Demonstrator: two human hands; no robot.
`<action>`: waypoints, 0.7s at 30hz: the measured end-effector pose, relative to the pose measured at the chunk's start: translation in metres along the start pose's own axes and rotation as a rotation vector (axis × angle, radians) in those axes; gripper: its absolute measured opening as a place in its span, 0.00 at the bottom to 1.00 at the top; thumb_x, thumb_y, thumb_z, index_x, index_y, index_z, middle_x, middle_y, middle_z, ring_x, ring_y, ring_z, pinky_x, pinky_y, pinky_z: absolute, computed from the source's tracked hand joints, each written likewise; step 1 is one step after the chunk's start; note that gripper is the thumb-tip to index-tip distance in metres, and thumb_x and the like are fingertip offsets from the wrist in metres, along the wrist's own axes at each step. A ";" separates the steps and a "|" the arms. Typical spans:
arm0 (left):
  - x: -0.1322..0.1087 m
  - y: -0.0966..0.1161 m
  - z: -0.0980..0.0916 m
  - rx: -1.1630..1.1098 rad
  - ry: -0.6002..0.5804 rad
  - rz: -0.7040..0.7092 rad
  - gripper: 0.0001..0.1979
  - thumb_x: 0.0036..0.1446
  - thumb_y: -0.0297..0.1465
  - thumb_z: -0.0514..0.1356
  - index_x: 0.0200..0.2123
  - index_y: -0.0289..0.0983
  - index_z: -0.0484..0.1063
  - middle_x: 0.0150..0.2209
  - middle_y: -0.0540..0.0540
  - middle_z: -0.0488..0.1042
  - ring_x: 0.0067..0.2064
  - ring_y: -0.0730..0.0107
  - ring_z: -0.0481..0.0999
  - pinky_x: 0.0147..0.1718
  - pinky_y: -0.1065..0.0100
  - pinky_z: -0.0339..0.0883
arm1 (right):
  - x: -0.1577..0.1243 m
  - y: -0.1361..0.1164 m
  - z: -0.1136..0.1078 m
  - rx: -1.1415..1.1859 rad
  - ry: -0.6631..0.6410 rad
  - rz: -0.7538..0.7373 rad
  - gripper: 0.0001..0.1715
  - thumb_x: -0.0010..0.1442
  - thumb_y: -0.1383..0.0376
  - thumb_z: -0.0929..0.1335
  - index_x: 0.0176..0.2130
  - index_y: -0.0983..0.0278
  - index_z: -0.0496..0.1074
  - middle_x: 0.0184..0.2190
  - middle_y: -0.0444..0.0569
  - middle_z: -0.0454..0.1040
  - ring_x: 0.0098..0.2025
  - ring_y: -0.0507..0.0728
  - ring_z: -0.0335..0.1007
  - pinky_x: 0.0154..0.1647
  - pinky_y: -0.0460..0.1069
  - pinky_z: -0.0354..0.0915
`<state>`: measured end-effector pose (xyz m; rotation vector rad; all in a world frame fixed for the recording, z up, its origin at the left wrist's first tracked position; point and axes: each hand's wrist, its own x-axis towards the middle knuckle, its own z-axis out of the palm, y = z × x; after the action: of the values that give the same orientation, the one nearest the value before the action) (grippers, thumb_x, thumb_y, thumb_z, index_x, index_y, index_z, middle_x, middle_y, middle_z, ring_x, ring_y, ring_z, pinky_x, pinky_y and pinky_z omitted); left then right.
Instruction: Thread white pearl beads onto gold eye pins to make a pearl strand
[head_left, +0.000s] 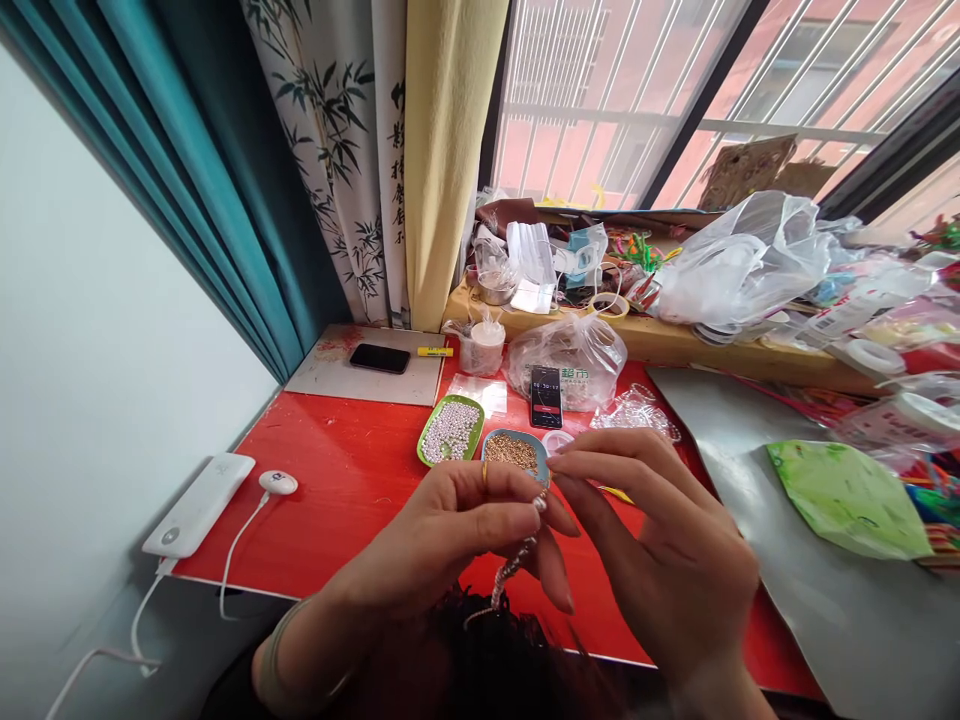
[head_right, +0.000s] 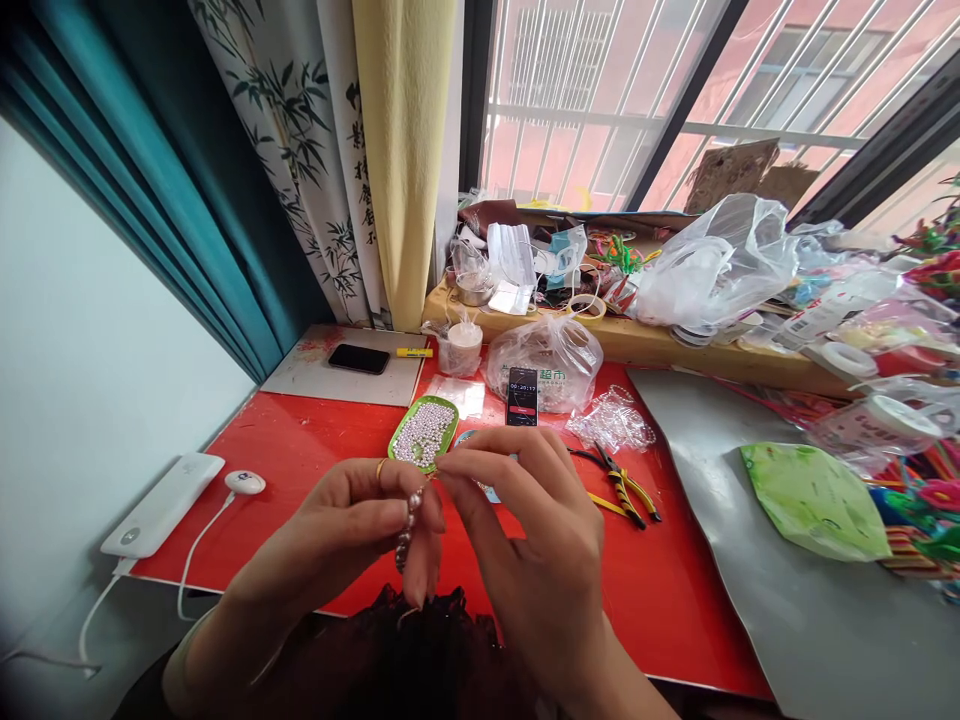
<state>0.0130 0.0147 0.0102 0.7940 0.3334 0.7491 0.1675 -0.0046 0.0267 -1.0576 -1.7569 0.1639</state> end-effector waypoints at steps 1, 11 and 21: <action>0.000 -0.001 0.000 -0.015 0.003 0.021 0.06 0.55 0.30 0.61 0.32 0.33 0.77 0.22 0.47 0.79 0.25 0.73 0.76 0.27 0.73 0.62 | -0.001 0.001 0.001 0.001 0.013 0.020 0.11 0.57 0.76 0.67 0.37 0.61 0.71 0.34 0.43 0.70 0.37 0.50 0.66 0.34 0.47 0.64; 0.012 0.001 0.010 -0.143 0.287 0.276 0.06 0.44 0.29 0.70 0.24 0.36 0.75 0.23 0.51 0.79 0.30 0.72 0.77 0.35 0.71 0.69 | -0.045 0.003 0.024 0.148 0.038 0.015 0.16 0.55 0.78 0.64 0.42 0.65 0.68 0.34 0.47 0.71 0.28 0.50 0.68 0.25 0.45 0.67; 0.016 -0.008 0.013 -0.013 0.469 0.354 0.07 0.46 0.29 0.68 0.24 0.38 0.72 0.23 0.51 0.78 0.26 0.70 0.77 0.28 0.68 0.70 | -0.041 -0.007 0.033 0.677 -0.170 0.420 0.08 0.62 0.69 0.62 0.41 0.57 0.65 0.26 0.40 0.72 0.17 0.47 0.68 0.16 0.41 0.66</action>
<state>0.0350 0.0156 0.0126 0.6653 0.6158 1.2739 0.1397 -0.0259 -0.0131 -0.8974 -1.4280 1.0569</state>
